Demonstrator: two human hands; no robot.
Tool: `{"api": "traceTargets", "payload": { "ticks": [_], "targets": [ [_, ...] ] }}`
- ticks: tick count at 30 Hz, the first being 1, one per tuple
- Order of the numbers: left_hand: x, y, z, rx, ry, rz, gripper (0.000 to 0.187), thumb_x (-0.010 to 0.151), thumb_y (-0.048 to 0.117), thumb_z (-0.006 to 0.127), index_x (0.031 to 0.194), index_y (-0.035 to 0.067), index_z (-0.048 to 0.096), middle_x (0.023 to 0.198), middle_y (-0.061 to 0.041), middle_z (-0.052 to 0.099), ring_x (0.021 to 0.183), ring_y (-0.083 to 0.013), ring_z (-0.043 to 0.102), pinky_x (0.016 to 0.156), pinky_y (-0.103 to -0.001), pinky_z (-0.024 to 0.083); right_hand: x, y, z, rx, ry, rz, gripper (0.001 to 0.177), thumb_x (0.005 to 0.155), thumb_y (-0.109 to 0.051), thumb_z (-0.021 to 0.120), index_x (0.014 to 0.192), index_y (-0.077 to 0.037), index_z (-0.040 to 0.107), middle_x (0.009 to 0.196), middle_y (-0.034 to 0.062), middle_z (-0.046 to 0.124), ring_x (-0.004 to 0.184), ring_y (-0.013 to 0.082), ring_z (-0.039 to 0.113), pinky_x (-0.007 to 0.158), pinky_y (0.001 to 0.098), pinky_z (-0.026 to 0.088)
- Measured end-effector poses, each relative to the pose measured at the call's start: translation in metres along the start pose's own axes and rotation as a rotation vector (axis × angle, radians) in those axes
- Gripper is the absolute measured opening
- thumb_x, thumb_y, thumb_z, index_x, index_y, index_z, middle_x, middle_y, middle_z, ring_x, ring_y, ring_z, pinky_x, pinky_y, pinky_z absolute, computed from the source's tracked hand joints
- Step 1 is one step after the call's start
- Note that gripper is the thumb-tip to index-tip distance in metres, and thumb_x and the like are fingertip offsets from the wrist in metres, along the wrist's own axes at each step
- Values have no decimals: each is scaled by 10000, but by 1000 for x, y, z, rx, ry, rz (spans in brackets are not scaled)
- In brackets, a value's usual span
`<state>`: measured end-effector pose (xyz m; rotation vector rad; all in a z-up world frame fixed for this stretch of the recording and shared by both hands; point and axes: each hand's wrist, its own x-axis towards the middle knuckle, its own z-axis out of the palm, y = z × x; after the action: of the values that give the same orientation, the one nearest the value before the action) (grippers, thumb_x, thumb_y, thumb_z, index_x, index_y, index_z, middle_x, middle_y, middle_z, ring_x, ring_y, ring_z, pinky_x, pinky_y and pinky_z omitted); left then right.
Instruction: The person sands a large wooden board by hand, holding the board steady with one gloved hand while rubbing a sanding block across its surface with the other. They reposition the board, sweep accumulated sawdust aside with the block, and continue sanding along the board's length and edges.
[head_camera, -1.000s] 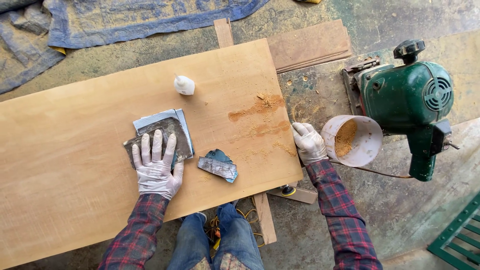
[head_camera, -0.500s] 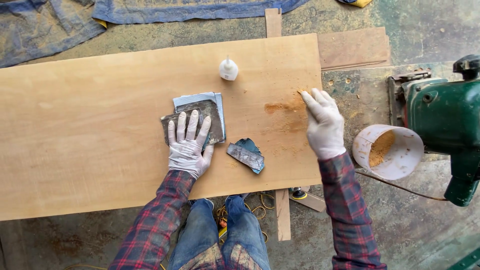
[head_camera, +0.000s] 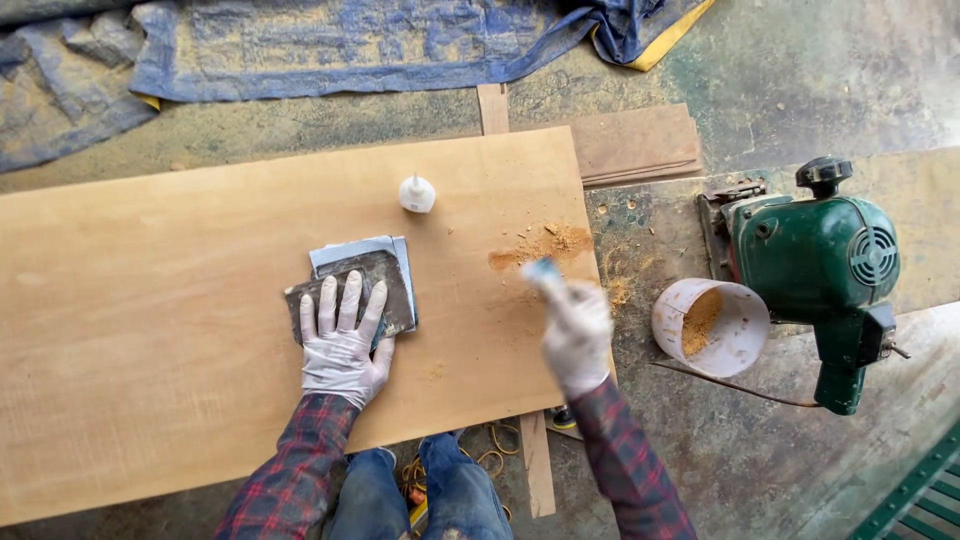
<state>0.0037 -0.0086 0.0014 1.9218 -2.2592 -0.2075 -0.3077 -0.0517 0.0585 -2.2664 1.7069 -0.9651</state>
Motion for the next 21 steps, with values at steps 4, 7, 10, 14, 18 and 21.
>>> {"api": "traceTargets", "payload": {
  "ticks": [4, 7, 10, 14, 18, 21],
  "targets": [
    [-1, 1, -1, 4, 19, 6, 800, 828, 396, 668, 1561, 231, 392, 1651, -125, 290, 1518, -382, 230, 1241, -622, 101, 33, 57, 38, -197, -7, -31, 437, 955, 93, 586, 1369, -34, 648, 973, 133, 668, 885, 275, 597, 773, 382, 488],
    [-2, 2, -3, 6, 20, 5, 783, 844, 396, 667, 1561, 229, 400, 1656, -121, 297, 1525, -378, 236, 1250, -617, 108, 11, 56, 35, -199, -179, -122, 499, 842, 94, 566, 1325, 14, 665, 969, 134, 682, 874, 298, 597, 773, 404, 490],
    [2, 2, -6, 10, 28, 13, 785, 835, 400, 666, 1554, 221, 406, 1647, -133, 304, 1513, -388, 238, 1233, -625, 112, 11, 59, 11, -123, -239, -102, 463, 849, 84, 572, 1255, -69, 735, 926, 123, 681, 834, 274, 606, 765, 399, 496],
    [1, 2, -2, -6, 6, -8, 793, 821, 403, 663, 1548, 233, 395, 1642, -124, 304, 1514, -381, 234, 1234, -626, 110, 37, 90, 21, -109, -70, 26, 308, 968, 46, 604, 1262, -4, 679, 961, 160, 654, 890, 304, 606, 786, 402, 496],
    [0, 2, -3, 0, 6, 4, 797, 835, 405, 662, 1560, 231, 380, 1648, -129, 292, 1514, -391, 227, 1231, -628, 106, 7, 70, 37, -107, -195, -23, 386, 917, 100, 567, 1275, 17, 684, 979, 169, 672, 892, 286, 620, 779, 376, 527],
    [0, 1, -3, -3, 14, 12, 802, 831, 404, 663, 1561, 227, 384, 1649, -129, 289, 1518, -392, 227, 1235, -630, 106, 6, 60, 3, 65, -215, -52, 404, 895, 88, 593, 1256, -48, 714, 972, 170, 677, 917, 292, 636, 806, 396, 539]
  ]
}}
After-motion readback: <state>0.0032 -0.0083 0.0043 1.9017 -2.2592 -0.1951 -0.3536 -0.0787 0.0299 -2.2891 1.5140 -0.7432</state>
